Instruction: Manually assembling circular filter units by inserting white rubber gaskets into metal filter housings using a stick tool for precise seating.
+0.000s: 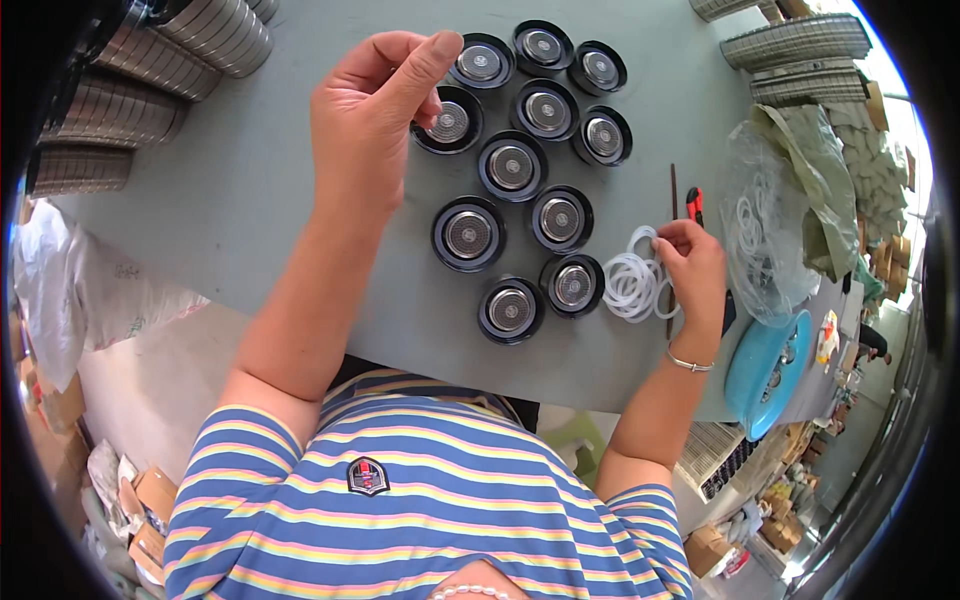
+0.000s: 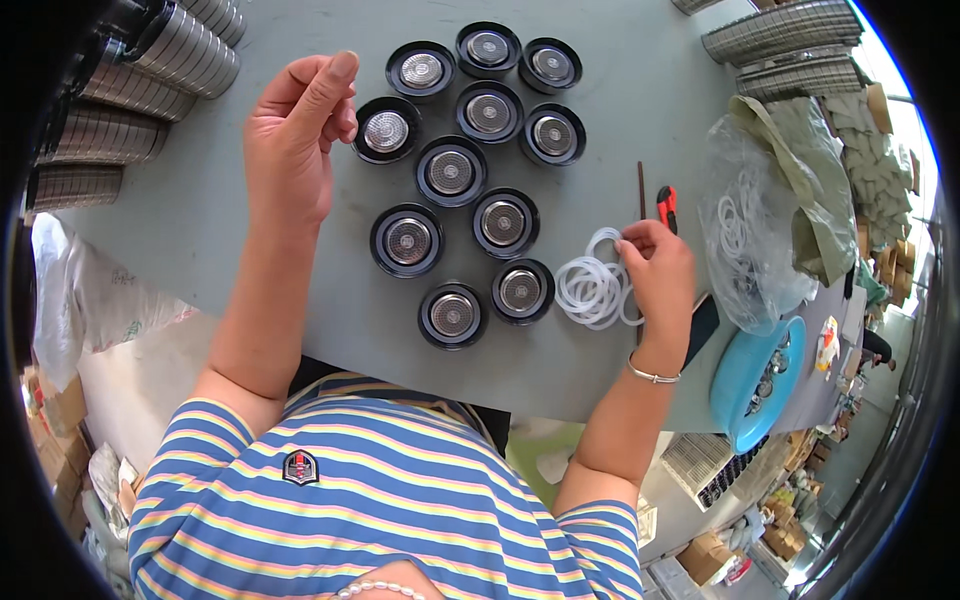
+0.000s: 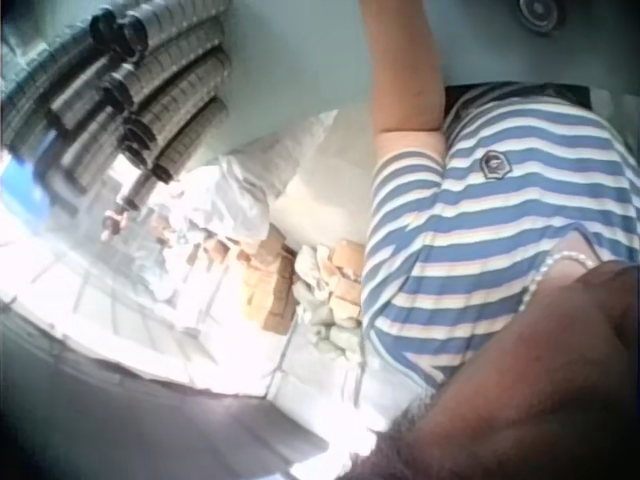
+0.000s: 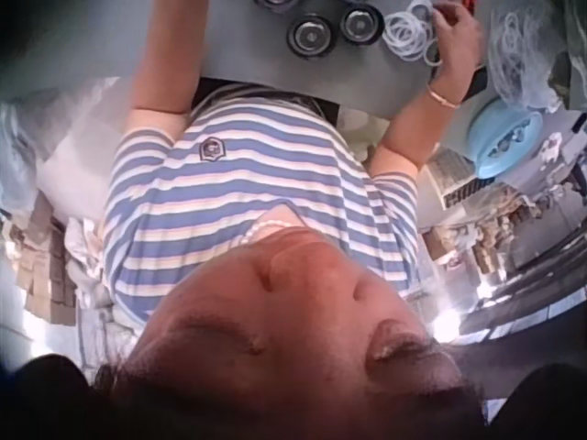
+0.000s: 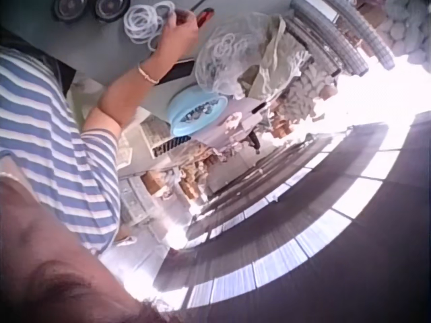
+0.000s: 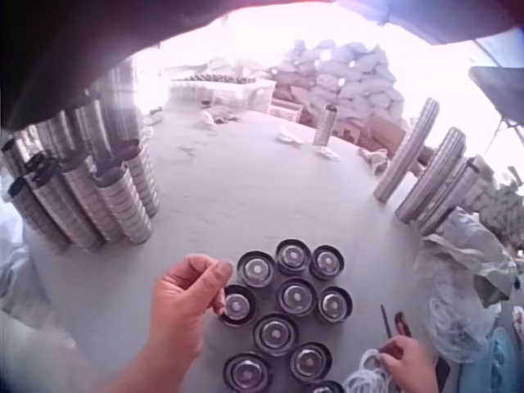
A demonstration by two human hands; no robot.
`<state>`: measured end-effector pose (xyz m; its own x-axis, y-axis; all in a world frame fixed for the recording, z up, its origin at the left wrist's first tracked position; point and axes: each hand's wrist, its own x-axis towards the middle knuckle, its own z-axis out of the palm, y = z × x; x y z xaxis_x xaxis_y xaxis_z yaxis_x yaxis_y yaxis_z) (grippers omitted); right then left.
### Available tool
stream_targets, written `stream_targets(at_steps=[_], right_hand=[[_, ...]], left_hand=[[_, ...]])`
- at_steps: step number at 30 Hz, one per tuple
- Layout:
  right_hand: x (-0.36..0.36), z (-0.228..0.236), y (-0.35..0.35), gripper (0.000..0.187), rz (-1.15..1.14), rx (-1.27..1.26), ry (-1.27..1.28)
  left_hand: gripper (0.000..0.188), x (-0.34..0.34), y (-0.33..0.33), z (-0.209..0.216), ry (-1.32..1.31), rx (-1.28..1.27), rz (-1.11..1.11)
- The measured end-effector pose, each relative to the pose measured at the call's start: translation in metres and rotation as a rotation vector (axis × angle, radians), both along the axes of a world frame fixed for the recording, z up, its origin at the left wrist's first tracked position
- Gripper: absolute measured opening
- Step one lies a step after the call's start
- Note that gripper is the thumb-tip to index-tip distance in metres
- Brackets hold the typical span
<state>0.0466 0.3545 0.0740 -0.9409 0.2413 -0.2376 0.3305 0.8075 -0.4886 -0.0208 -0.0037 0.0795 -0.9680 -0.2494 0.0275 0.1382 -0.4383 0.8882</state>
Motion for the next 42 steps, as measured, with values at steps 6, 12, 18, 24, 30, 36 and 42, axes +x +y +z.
stream_targets(at_steps=[6,12,18,24,30,36,42], right_hand=[[0.008,0.006,-0.003,0.015,0.022,0.037,0.062],[0.015,0.015,-0.001,0.015,-0.111,-0.16,0.193],[0.007,0.03,-0.006,0.017,-0.06,-0.056,0.251],[0.003,0.029,-0.01,0.018,0.039,-0.221,0.264],[0.008,0.043,-0.035,0.016,0.043,-0.457,0.255],[0.018,0.058,-0.075,0.016,0.244,-0.674,0.282],[0.007,0.058,-0.087,0.02,0.442,-0.722,0.393]], left_hand=[[0.02,0.0,0.0,-0.005,0.015,0.003,-0.015],[0.017,0.003,0.003,-0.003,0.003,-0.01,-0.036],[0.016,0.011,0.009,-0.001,-0.012,-0.037,-0.156],[0.013,0.017,0.017,0.0,-0.027,-0.132,-0.304],[0.019,0.036,0.033,-0.007,0.064,-0.313,-0.664],[0.021,0.054,0.052,-0.001,-0.06,-0.182,-0.949],[0.022,0.041,0.038,0.004,-0.188,0.041,-0.675]])
